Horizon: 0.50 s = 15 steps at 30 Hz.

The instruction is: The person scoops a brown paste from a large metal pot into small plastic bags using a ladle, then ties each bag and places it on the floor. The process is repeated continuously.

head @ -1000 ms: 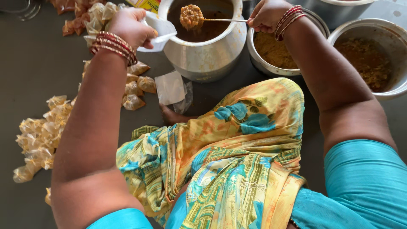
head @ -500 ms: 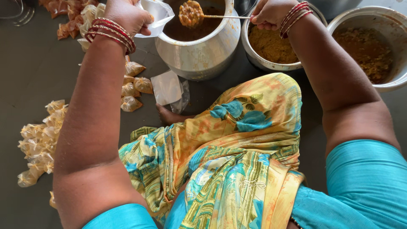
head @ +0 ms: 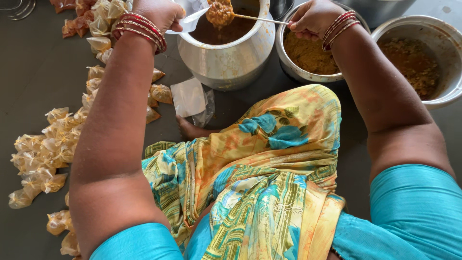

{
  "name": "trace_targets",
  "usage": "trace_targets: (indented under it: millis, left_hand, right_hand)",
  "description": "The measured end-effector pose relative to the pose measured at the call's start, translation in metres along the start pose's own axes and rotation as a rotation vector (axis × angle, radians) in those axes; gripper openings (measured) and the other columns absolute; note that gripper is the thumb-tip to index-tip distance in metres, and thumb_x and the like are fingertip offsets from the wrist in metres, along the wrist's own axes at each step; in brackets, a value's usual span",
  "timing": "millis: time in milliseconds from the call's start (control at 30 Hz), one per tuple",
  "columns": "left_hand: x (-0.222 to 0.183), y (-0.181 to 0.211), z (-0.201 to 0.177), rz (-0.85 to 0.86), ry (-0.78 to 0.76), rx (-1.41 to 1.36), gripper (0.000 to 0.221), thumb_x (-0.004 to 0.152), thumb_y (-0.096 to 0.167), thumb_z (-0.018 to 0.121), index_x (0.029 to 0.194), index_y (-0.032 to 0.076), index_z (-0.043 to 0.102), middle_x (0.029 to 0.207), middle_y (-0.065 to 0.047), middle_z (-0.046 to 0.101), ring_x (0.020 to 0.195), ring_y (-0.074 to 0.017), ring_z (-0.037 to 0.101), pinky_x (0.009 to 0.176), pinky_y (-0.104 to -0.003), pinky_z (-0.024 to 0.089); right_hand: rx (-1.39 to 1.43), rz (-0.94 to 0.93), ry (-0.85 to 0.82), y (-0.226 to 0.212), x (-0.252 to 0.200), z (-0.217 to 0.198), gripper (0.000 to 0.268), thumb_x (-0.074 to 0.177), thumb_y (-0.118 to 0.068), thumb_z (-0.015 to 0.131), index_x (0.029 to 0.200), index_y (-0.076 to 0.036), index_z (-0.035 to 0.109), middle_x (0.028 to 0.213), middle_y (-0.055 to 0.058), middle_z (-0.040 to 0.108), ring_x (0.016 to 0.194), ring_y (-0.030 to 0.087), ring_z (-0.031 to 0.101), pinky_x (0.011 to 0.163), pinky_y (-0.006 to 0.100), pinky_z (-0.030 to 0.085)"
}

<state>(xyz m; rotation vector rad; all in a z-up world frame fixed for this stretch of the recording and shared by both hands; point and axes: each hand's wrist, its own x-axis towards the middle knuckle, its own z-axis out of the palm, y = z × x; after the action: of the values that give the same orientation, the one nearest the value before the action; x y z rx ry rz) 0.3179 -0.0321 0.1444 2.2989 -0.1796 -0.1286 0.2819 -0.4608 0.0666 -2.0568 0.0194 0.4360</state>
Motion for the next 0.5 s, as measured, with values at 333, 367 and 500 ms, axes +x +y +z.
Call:
trace_targets:
  millis: [333, 367, 500]
  left_hand:
    - [0.008, 0.014, 0.015, -0.06, 0.118, -0.118, 0.026, 0.077, -0.001, 0.076, 0.1, -0.005, 0.066, 0.084, -0.013, 0.074, 0.054, -0.0156, 0.073, 0.046, -0.027, 0.058]
    - [0.009, 0.014, 0.015, -0.062, 0.098, -0.091, 0.028, 0.077, -0.001, 0.075, 0.103, -0.005, 0.067, 0.085, -0.012, 0.074, 0.055, -0.0151, 0.072, 0.046, -0.027, 0.056]
    - [0.019, 0.015, 0.024, -0.11, 0.071, -0.133, 0.062, 0.07, -0.004, 0.078, 0.128, -0.001, 0.055, 0.093, -0.007, 0.074, 0.054, -0.0155, 0.073, 0.044, -0.027, 0.059]
  right_hand:
    - [-0.009, 0.015, 0.047, -0.008, -0.026, -0.018, 0.019, 0.094, -0.017, 0.075, 0.105, -0.001, 0.075, 0.074, 0.007, 0.068, 0.056, 0.012, 0.056, 0.047, 0.028, 0.044]
    - [0.0, 0.016, 0.054, -0.006, -0.025, -0.023, 0.019, 0.094, -0.016, 0.075, 0.106, -0.001, 0.075, 0.074, 0.006, 0.067, 0.056, 0.012, 0.055, 0.047, 0.028, 0.043]
    - [0.006, -0.071, -0.014, 0.004, -0.016, -0.048, 0.02, 0.099, -0.02, 0.07, 0.11, -0.004, 0.072, 0.075, 0.002, 0.066, 0.059, 0.008, 0.058, 0.049, 0.025, 0.045]
